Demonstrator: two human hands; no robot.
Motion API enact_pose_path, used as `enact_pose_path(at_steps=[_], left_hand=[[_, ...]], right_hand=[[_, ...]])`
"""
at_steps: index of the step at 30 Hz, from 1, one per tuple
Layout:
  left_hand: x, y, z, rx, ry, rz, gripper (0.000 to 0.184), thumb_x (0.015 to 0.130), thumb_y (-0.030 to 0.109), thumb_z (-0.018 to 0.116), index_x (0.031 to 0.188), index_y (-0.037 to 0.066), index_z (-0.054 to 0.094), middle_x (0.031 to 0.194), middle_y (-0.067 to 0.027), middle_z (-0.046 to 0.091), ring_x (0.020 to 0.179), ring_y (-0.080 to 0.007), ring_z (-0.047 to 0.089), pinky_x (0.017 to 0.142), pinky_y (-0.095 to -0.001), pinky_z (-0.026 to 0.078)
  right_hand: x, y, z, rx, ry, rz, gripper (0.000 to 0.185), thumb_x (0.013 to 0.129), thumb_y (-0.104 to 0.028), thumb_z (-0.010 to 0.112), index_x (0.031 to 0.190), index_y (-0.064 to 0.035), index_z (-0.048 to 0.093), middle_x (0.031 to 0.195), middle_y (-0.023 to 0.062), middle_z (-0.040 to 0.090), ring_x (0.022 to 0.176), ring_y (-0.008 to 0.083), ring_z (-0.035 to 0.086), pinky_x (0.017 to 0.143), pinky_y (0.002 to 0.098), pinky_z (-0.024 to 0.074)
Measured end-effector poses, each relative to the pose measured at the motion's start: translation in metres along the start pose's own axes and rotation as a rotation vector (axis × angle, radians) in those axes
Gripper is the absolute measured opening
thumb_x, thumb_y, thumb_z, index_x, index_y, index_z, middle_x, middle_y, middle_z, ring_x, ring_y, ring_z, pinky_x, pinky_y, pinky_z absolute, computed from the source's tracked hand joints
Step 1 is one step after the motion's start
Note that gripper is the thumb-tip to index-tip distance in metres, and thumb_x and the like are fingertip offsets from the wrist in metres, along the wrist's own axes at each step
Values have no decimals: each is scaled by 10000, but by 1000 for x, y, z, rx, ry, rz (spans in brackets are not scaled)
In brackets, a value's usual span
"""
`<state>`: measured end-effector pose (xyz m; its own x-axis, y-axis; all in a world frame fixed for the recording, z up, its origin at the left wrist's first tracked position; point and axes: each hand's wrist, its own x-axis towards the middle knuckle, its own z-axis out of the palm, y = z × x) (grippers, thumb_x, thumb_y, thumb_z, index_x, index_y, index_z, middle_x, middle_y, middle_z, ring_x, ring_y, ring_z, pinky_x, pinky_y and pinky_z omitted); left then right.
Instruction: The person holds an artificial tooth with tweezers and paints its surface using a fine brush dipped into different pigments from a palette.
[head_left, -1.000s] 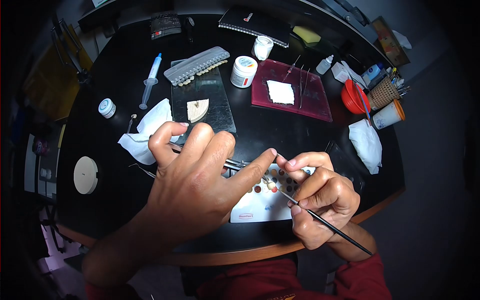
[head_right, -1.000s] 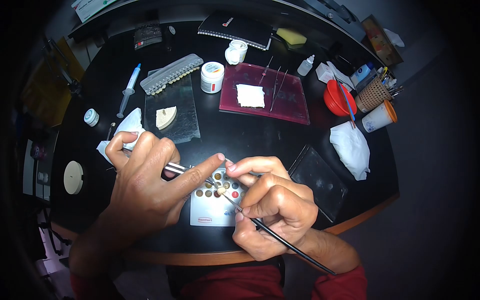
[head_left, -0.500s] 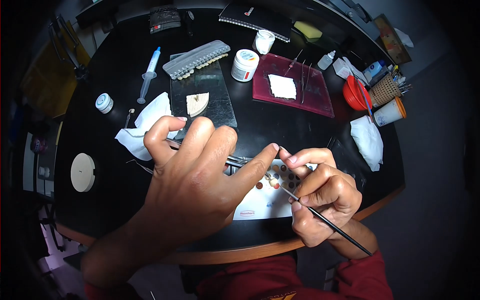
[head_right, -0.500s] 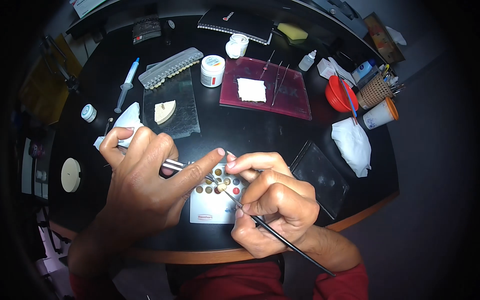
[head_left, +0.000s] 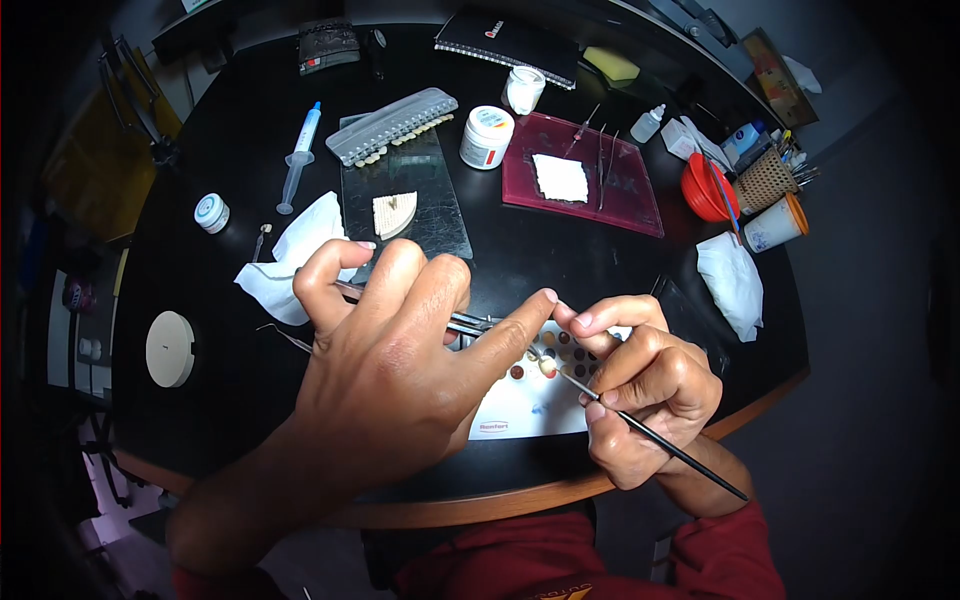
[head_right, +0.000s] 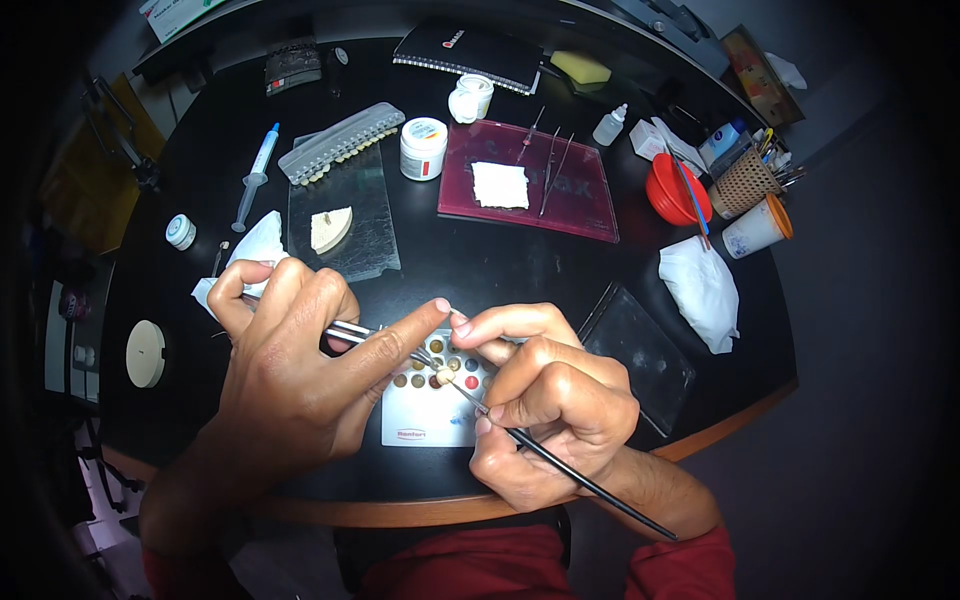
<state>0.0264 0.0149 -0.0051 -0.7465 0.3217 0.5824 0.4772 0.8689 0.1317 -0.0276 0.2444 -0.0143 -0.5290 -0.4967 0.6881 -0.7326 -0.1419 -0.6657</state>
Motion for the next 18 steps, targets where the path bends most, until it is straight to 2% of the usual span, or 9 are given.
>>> enact_pose_path(at_steps=[18], left_hand=[[0,1,-1,0,-28,0,422,825,185,781,1241,255,807,834,9,416,805,-174,456,877,-462,266]], right_hand=[[-2,2,2,-27,-5,-34,191,678,131,671,710,0,535,730,112,620,1070,395,711,987,531,618]])
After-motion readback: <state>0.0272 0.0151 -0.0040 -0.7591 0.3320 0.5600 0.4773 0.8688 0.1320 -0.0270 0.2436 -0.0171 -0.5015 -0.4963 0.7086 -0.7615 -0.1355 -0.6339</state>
